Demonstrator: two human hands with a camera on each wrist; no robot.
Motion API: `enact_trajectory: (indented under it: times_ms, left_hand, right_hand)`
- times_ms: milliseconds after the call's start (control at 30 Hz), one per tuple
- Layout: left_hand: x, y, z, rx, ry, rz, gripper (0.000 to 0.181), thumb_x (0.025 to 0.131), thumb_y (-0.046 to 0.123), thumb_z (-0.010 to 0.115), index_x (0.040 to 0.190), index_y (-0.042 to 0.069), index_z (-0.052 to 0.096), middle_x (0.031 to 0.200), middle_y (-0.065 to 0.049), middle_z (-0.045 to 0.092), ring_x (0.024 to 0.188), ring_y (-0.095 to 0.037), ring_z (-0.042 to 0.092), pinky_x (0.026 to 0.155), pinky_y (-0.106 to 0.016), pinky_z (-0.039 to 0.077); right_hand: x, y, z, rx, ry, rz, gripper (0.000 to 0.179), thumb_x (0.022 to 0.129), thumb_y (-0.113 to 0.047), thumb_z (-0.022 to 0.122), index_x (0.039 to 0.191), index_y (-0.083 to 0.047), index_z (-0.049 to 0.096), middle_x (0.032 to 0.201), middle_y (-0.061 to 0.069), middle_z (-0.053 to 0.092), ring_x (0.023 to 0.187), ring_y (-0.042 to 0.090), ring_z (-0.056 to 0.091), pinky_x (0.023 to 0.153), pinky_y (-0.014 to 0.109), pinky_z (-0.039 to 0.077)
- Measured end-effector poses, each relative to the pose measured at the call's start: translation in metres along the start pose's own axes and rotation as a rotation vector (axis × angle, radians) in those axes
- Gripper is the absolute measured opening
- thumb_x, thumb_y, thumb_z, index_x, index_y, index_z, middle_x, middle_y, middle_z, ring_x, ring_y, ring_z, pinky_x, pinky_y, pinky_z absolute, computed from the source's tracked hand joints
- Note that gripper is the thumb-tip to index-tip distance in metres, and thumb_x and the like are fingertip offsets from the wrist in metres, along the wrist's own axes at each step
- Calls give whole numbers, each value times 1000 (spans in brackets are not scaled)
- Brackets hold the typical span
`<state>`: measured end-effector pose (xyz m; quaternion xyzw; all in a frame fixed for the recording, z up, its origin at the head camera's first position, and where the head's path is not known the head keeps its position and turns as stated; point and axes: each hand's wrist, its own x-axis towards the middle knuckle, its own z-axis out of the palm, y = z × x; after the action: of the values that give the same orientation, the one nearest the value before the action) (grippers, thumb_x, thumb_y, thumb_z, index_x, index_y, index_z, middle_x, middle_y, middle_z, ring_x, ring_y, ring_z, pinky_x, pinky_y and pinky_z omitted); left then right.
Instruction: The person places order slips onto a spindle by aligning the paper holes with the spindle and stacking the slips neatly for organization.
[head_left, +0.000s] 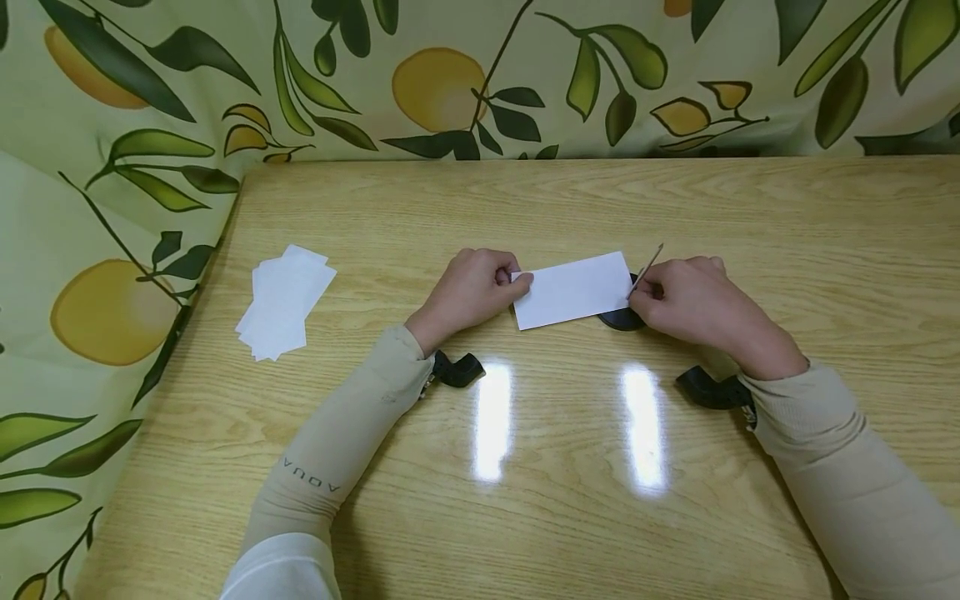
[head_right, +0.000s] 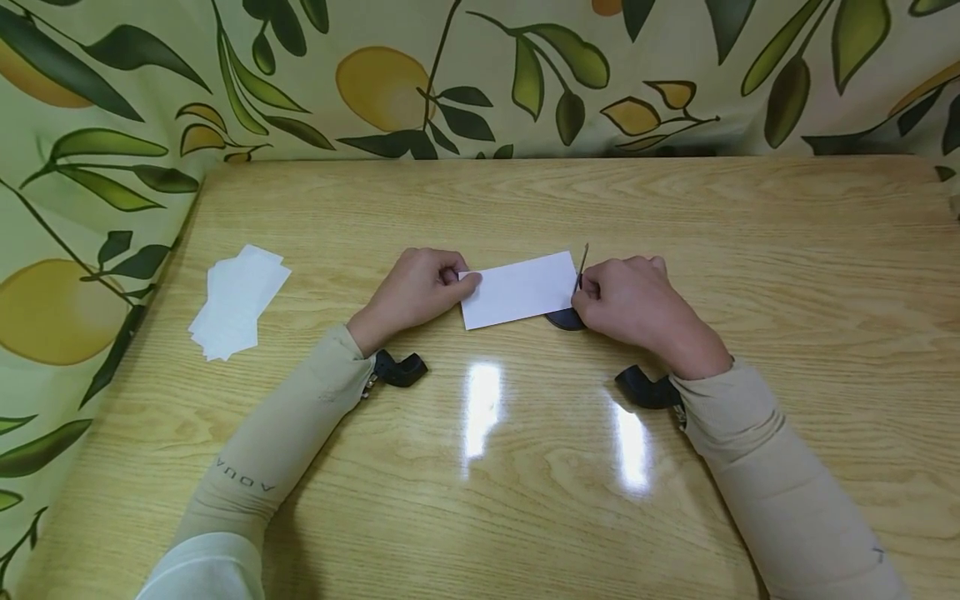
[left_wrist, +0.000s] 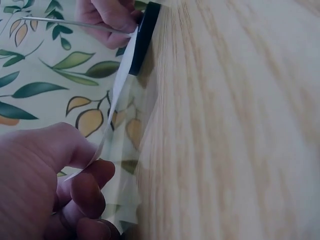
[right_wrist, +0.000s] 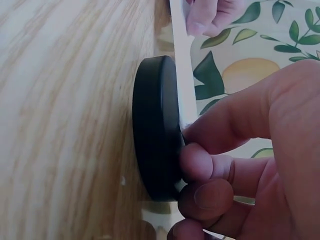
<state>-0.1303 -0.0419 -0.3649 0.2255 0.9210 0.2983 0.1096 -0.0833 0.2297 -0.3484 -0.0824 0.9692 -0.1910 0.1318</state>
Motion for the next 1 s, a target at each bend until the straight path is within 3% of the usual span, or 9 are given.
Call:
enact_trajectory:
  times_ms: [333, 533, 700, 867, 1000]
  left_hand:
    - [-3, 4, -4, 36, 31, -43, 25, 91, 34, 63, 74, 16, 66, 61, 4, 57, 57, -10, 48, 57, -22, 35]
    - [-4, 2, -7, 71, 39, -71, 24, 89, 35, 65, 73, 17, 66, 64, 3, 63, 61, -12, 53, 60, -23, 39]
    - [-7, -4, -13, 90, 37, -83, 25, 91, 36, 63, 75, 17, 66, 67, 3, 64, 61, -12, 53, 60, -23, 39]
    - [-17, -9, -26, 98, 55, -87, 28, 94, 38, 60, 80, 15, 69, 70, 2, 65, 62, -14, 54, 62, -24, 40]
    - [-25, -16, -40, 104, 110, -79, 28, 96, 36, 57, 83, 14, 70, 70, 1, 65, 60, -15, 52, 63, -25, 40]
  right_hand:
    - [-6, 0, -3, -8, 0, -35, 31, 93, -27, 52, 65, -16, 58, 56, -2, 48, 59, 19, 43, 74, 37, 20]
    - [-12, 6, -3, 62, 13, -38, 31, 95, -30, 55, 69, -15, 59, 59, -2, 49, 58, 16, 43, 73, 37, 25]
    - [-16, 9, -1, 168, 114, -19, 24, 95, -31, 58, 78, -14, 64, 65, 1, 53, 57, 14, 42, 53, 26, 30]
    - [-18, 11, 3, 282, 206, 5, 17, 94, -29, 59, 94, -13, 66, 83, 6, 63, 70, 14, 48, 58, 23, 35]
    - [-20, 12, 6, 367, 261, -10, 18, 91, -24, 65, 103, -11, 62, 95, 7, 63, 80, 10, 51, 66, 16, 39]
